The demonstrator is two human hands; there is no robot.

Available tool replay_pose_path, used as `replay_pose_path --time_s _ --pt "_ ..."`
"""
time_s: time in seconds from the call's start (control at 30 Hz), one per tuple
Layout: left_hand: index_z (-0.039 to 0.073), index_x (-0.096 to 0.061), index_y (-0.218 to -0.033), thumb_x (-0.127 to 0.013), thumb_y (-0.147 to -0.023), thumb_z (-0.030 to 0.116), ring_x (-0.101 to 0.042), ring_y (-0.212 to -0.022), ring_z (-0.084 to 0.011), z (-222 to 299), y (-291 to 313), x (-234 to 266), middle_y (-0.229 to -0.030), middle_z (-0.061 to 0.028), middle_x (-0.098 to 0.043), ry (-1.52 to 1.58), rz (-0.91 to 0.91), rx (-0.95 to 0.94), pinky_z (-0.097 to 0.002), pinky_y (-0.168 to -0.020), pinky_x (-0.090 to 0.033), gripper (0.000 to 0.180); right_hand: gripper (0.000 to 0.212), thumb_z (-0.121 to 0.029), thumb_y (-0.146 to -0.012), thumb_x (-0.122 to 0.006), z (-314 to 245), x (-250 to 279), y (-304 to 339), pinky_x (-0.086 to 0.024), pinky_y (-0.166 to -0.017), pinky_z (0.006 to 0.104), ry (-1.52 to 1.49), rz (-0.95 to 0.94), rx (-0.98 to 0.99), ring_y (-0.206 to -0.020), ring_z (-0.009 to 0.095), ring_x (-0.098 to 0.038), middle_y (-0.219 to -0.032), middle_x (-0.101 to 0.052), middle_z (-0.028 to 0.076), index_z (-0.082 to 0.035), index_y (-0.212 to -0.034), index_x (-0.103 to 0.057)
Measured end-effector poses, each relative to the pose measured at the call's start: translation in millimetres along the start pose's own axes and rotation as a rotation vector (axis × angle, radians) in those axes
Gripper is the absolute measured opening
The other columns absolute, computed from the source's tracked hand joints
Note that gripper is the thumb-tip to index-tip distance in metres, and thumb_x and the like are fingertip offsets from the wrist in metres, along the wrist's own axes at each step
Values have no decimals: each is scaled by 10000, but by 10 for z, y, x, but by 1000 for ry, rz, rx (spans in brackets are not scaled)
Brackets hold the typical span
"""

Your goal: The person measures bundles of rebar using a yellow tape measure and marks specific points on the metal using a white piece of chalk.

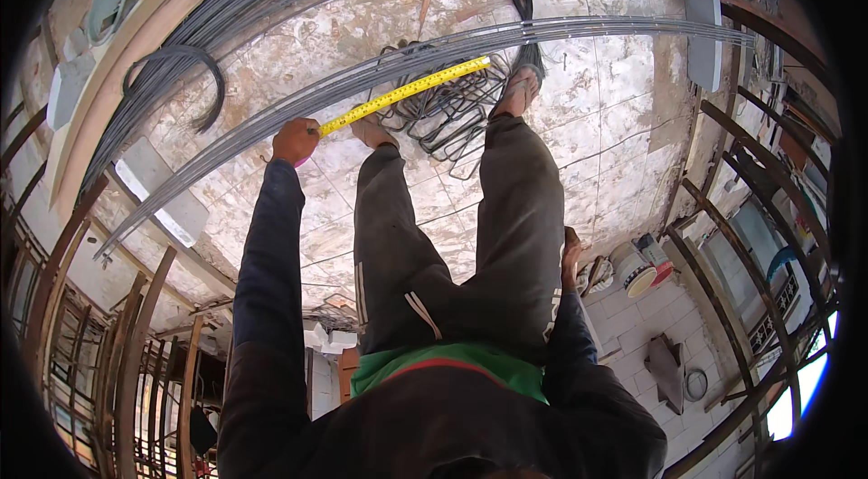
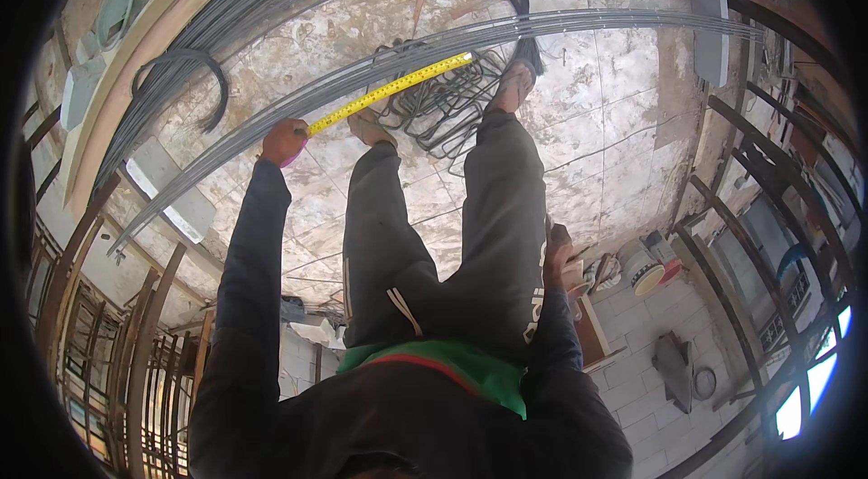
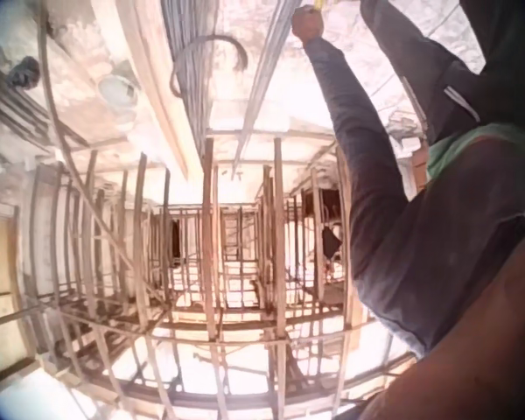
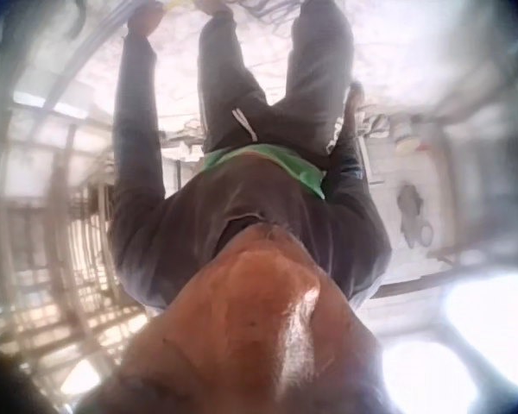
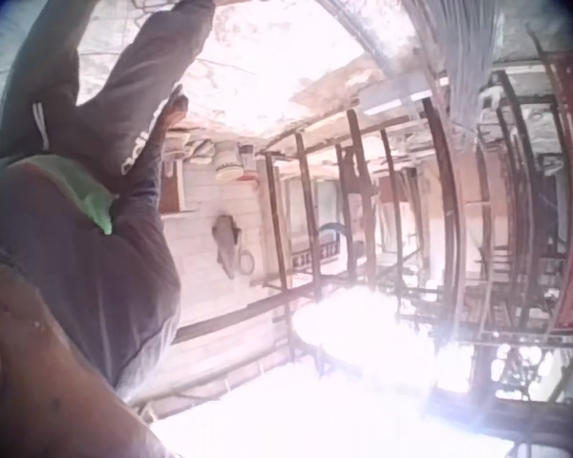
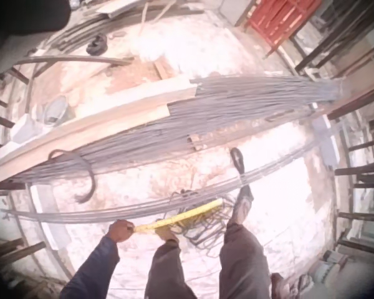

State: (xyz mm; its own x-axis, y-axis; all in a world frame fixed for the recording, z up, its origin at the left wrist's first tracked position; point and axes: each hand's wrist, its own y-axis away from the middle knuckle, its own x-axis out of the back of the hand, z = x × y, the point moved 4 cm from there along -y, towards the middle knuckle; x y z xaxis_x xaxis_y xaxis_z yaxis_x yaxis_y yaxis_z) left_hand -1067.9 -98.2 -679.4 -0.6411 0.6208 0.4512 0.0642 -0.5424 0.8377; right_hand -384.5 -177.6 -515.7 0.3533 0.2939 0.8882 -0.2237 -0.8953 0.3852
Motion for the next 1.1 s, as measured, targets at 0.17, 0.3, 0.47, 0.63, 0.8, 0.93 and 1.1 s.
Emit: replay_pose_path --time_s 0.17,0.3,0.47,0.63,0.8,0.93,1.1 --pt "204 -787 -1009 -637 -856 295 -706 -959 -346 -421 -342 161 -1024 -133 -744 -10 12 42 -458 -858 -556 233 511 -440 -992 -630 -1419 71 -251 -563 -556 325 -117 -138 -275 -646 213 -726 -717 -656 135 42 -824 -624" --pt "182 -784 -1019 -645 -851 303 -706 -976 -350 -268 -601 274 -1025 -143 -746 25 89 33 -466 -862 -559 249 501 -424 -984 -647 -1552 -50 -373 -558 -555 330 -297 -121 -273 -648 209 -724 -713 -644 122 42 -809 -596" --pt "191 -778 -1049 -641 -842 305 -711 -984 -351 -176 -841 64 -1060 -133 -746 -38 43 34 -487 -878 -559 273 369 -298 -973 -675 -1677 -158 -563 -568 -566 310 -397 -115 -309 -674 188 -720 -733 -650 117 38 -851 -583" --pt "168 -773 -1025 -626 -852 300 -714 -981 -370 -19 -1231 -277 -1031 -158 -750 -118 12 30 -490 -876 -564 262 299 -244 -975 -668 -1880 -326 -958 -570 -583 307 -500 -15 -295 -698 183 -715 -803 -689 134 50 -983 -613" --pt "157 -745 -1070 -596 -887 320 -710 -1021 -349 -312 -1633 -673 -1080 -136 -745 -128 79 25 -476 -893 -561 287 258 -233 -981 -691 -2441 -468 -1196 -569 -676 298 -441 -18 -173 -702 159 -692 -850 -725 115 5 -999 -594" --pt "187 -730 -1129 -573 -896 327 -698 -1057 -338 -363 -1868 -772 -1143 -124 -731 -165 64 90 -471 -911 -555 314 290 -253 -961 -727 -2634 -749 -1252 -565 -695 285 -542 -55 -214 -701 157 -690 -841 -722 104 3 -993 -594" --pt "227 -723 -1170 -566 -893 326 -696 -1059 -340 -368 -1975 -766 -1146 -107 -731 -174 47 111 -465 -921 -551 333 248 -215 -990 -690 -3052 -1304 -1296 -555 -706 270 -750 -214 -209 -787 148 -701 -911 -719 95 14 -1039 -606"
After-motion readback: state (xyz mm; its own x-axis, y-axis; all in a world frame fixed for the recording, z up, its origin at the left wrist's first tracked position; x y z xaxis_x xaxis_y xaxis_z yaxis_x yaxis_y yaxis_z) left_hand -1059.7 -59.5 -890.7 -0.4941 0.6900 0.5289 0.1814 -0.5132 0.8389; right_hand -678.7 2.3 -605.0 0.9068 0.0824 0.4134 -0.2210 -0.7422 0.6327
